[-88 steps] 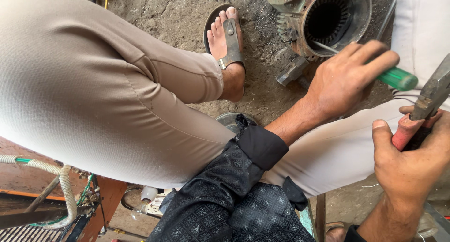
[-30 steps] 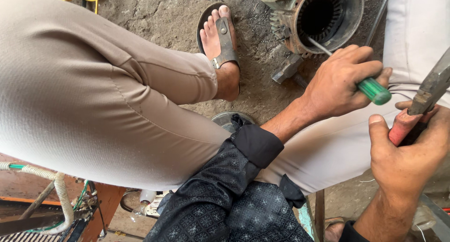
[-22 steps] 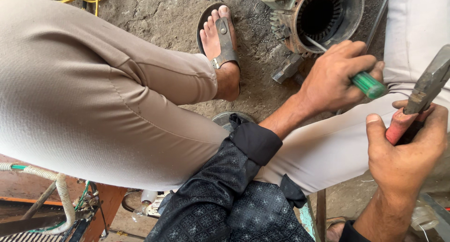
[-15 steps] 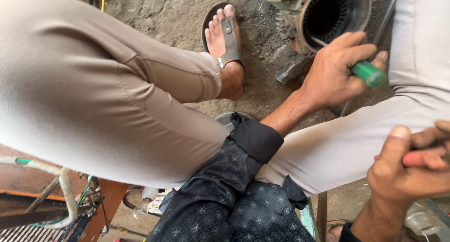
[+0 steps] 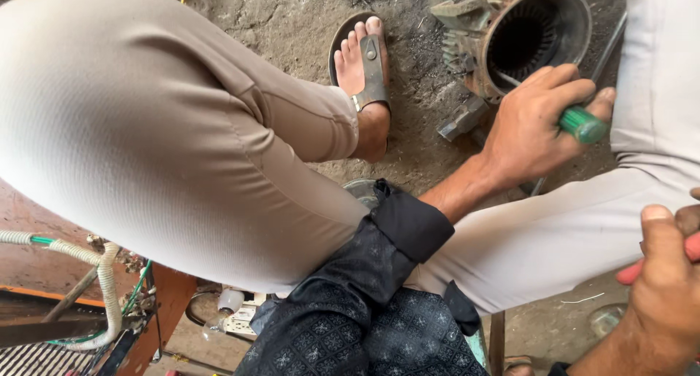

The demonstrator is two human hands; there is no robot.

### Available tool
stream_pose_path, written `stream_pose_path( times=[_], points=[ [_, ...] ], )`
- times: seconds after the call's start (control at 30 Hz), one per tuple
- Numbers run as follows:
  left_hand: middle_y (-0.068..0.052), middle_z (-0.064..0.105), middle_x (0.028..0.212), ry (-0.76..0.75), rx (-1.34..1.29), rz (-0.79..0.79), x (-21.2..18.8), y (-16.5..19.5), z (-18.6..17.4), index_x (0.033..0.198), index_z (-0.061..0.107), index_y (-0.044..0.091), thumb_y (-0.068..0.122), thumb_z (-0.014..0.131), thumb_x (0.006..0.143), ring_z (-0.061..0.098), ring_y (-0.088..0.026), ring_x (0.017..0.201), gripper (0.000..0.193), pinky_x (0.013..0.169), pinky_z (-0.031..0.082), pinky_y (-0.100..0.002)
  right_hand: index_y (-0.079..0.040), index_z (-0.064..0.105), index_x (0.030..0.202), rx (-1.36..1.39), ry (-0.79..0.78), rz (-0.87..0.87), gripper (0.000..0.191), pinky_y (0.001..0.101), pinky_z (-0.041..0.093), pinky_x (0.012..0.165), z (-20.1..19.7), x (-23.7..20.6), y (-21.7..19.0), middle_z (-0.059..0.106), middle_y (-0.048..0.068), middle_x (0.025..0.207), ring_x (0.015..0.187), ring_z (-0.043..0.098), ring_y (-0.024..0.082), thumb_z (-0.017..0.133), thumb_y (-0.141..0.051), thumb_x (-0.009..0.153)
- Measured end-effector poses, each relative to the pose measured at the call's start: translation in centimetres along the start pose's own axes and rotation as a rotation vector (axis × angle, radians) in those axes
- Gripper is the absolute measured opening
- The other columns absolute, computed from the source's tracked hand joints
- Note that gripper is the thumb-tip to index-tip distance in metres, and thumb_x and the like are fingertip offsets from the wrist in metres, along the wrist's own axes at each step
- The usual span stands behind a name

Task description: The person uses a hammer and a screwdriver to repeatedly tap and pry at the interior of a cylindrical metal motor component resting on the floor. The person holds the screwdriver in the left hand and strikes it with the hammer in the right hand.

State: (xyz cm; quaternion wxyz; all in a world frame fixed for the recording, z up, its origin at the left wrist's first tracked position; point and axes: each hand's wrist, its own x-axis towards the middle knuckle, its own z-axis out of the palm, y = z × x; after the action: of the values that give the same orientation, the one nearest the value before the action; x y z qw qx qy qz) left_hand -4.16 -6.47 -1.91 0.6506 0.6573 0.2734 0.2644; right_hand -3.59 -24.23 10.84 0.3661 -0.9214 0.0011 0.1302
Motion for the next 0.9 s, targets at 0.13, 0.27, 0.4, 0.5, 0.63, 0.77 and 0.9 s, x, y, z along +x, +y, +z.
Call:
stream_pose_path(
  times=[0.13, 0.27, 0.4, 0.5, 0.63, 0.77, 0.9],
  points=[
    [-0.007, 0.056, 0.08, 0.005, -0.025, -0.006, 1.0, -0.8, 0.1, 0.09, 0.067, 0.005, 0.032, 0.067, 0.1, 0.059, -0.02, 0.073, 0.029, 0.067, 0.05, -0.035, 0.008, 0.05, 0.117, 0.053, -0.045, 0.111, 0.019, 0.021, 0.041, 0.053, -0.5, 0.9, 0.9, 0.048, 0.003, 0.086, 0.065, 0.044, 0.011, 0.062, 0.002, 0.103],
    [-0.003, 0.058, 0.08, -0.056, 0.025, -0.007, 1.2, -0.2, 0.6, 0.086, 0.066, 0.009, 0.036, 0.068, 0.103, 0.06, -0.017, 0.074, 0.031, 0.068, 0.052, -0.033, 0.001, 0.055, 0.134, -0.063, -0.03, 0.046, 0.035, 0.0208, 0.043, 0.051, -1.5, 0.9, 1.6, 0.054, 0.001, 0.091, 0.069, 0.049, 0.011, 0.064, -0.004, 0.1],
    [-0.002, 0.055, 0.085, -0.094, -0.121, 0.289, -0.8, 2.1, 1.9, 0.092, 0.062, 0.011, 0.038, 0.064, 0.103, 0.058, -0.017, 0.078, 0.029, 0.07, 0.05, -0.033, 0.004, 0.052, 0.11, 0.026, -0.061, 0.033, 0.012, 0.0234, 0.044, 0.053, -1.8, 0.9, 2.6, 0.052, 0.003, 0.087, 0.067, 0.049, 0.013, 0.059, 0.002, 0.1],
    [-0.001, 0.053, 0.084, -0.138, -0.131, 0.288, -1.7, 2.7, 2.6, 0.092, 0.063, 0.011, 0.034, 0.066, 0.098, 0.057, -0.016, 0.075, 0.023, 0.068, 0.051, -0.031, 0.008, 0.049, 0.1, -0.044, -0.096, 0.074, 0.009, 0.0242, 0.042, 0.058, -1.9, 1.1, 2.5, 0.049, 0.005, 0.082, 0.062, 0.045, 0.013, 0.054, 0.002, 0.105],
    [-0.002, 0.053, 0.085, -0.147, -0.054, 0.213, -1.6, 1.7, 2.5, 0.089, 0.065, 0.01, 0.028, 0.072, 0.097, 0.057, -0.017, 0.073, 0.021, 0.065, 0.05, -0.032, -0.006, 0.053, 0.129, 0.231, 0.026, 0.146, 0.032, 0.02, 0.038, 0.061, -0.9, 0.4, 0.6, 0.052, -0.002, 0.092, 0.065, 0.043, 0.006, 0.062, -0.003, 0.098],
    [-0.003, 0.05, 0.082, -0.139, -0.024, 0.206, -1.6, 1.1, 2.0, 0.089, 0.063, 0.01, 0.027, 0.071, 0.098, 0.055, -0.02, 0.075, 0.021, 0.066, 0.048, -0.034, -0.005, 0.051, 0.128, 0.247, -0.013, 0.084, 0.034, 0.02, 0.037, 0.061, 0.6, -0.2, -1.8, 0.049, -0.001, 0.093, 0.066, 0.043, 0.006, 0.062, 0.002, 0.097],
    [-0.004, 0.049, 0.081, -0.124, -0.002, 0.181, -1.4, 0.7, 1.7, 0.088, 0.062, 0.009, 0.027, 0.07, 0.098, 0.053, -0.022, 0.074, 0.022, 0.065, 0.047, -0.035, -0.002, 0.051, 0.128, 0.208, -0.038, 0.014, 0.035, 0.0204, 0.04, 0.061, 1.4, -0.2, -2.9, 0.048, 0.001, 0.09, 0.066, 0.045, 0.007, 0.063, 0.007, 0.097]
  ],
)
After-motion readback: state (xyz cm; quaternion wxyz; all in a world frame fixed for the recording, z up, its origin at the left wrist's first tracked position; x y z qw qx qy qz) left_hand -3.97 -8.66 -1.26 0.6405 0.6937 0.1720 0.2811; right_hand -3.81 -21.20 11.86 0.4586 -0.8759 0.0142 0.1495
